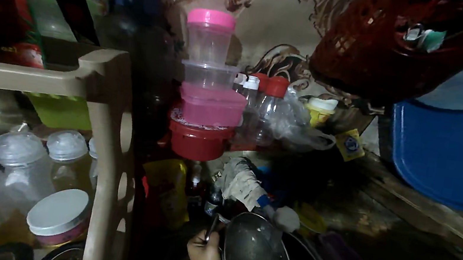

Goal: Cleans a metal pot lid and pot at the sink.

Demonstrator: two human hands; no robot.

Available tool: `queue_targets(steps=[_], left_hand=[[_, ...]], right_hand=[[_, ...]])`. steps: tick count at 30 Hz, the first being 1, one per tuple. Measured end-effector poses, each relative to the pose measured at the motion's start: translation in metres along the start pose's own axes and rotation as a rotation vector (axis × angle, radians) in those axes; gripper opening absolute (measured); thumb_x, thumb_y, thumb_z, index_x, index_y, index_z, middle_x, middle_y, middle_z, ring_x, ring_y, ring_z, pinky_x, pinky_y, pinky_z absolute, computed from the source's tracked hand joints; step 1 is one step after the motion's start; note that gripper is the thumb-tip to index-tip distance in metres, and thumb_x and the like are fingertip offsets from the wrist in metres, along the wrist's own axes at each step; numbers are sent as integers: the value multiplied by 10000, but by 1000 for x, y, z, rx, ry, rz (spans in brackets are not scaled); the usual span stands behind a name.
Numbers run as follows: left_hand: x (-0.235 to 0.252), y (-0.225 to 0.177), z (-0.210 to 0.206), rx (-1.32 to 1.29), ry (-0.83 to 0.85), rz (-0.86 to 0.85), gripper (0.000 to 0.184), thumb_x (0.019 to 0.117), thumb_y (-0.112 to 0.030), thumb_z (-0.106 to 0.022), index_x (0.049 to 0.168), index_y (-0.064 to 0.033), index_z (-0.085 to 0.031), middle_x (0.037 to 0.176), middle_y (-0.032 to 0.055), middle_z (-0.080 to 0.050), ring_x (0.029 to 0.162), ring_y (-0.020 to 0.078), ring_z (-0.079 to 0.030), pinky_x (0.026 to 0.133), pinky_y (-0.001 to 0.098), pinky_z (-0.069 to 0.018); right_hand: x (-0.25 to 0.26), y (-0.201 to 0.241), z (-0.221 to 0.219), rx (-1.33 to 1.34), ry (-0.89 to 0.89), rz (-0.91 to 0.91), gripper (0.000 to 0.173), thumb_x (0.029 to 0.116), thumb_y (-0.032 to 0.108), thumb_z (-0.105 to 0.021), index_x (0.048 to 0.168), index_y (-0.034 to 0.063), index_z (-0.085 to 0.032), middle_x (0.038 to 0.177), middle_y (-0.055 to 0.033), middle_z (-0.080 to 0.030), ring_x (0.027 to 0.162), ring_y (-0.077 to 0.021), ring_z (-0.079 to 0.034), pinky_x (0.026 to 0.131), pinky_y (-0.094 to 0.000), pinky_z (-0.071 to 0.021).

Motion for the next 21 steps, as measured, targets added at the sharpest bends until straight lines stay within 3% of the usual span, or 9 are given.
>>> queue_targets(steps=[3, 5, 7, 8, 11, 13, 15, 18, 21], left_hand=[[-7, -31, -16, 37, 31, 64, 219, 905, 58, -620, 700, 16, -684, 618, 54, -654, 506, 72, -571, 482, 227, -474], [-5, -38, -22, 69, 16, 80, 239, 883, 56, -644, 653, -8, -645, 567, 32, -599, 475, 59, -527, 460, 222, -446], [1, -25, -19, 59, 33, -58, 215, 826, 21, -634, 619, -32, -616, 543, 16, -566, 461, 57, -509, 443, 227, -428], [1, -21, -19, 61, 35, -134, 215, 806, 11, -624, 599, -48, -611, 534, 2, -560, 452, 48, -497, 433, 220, -417], [-5, -26, -23, 88, 19, -229, 247, 781, 7, -621, 558, -86, -570, 502, -32, -514, 422, 33, -453, 410, 208, -383], [-10, -35, -26, 105, 20, -252, 225, 768, 12, -622, 567, -82, -588, 514, -29, -537, 426, 30, -464, 411, 204, -391], [-13, -46, -30, 146, 24, -283, 200, 760, 5, -637, 581, -78, -609, 515, -31, -547, 425, 24, -472, 409, 200, -398], [-15, -60, -30, 201, 2, -305, 218, 768, 12, -651, 577, -82, -602, 493, -37, -519, 406, 22, -452, 389, 198, -381], [-12, -72, -22, 235, -43, -332, 263, 761, 22, -654, 547, -101, -561, 476, -41, -500, 393, 21, -437, 375, 201, -364]], right_hand=[[-2, 8, 32, -205, 1, -49, 448, 1029, 279, -564, 1273, -90, -634, 1303, -334, -620, 1275, -527, -547, 1104, -679, -375], [5, 1, 35, -206, -106, -23, 408, 1004, 244, -594, 1229, -91, -649, 1271, -311, -640, 1256, -499, -569, 1106, -638, -397], [11, 3, 27, -245, -22, -18, 387, 1043, 211, -538, 1261, -92, -642, 1337, -301, -614, 1334, -498, -508, 1167, -640, -312], [13, 6, 21, -227, 29, -27, 385, 1037, 202, -547, 1263, -94, -644, 1332, -305, -617, 1323, -500, -516, 1152, -645, -324], [13, 17, 7, -58, 111, -105, 393, 1031, 289, -560, 1174, -56, -683, 1191, -287, -675, 1159, -470, -629, 991, -652, -474], [11, 26, 6, 87, 126, -155, 443, 1057, 354, -509, 1167, -37, -684, 1163, -278, -680, 1122, -448, -646, 966, -643, -490], [13, 33, 8, 202, 106, -113, 399, 1056, 326, -546, 1194, -21, -690, 1145, -261, -692, 1093, -411, -662, 961, -603, -499], [21, 29, 13, 301, -46, -26, 285, 976, 222, -666, 1173, 21, -713, 1096, -201, -718, 1042, -346, -689, 937, -553, -532], [12, 17, 33, 475, -408, -10, 268, 935, 79, -646, 1174, -11, -727, 1110, -186, -728, 1041, -266, -700, 962, -437, -551]])
Point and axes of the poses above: each hand's wrist, its own x-axis towards the middle knuckle, its own z-axis out of the back of the hand, y = z × x, the point moved 6 cm from there along x, towards the middle knuckle
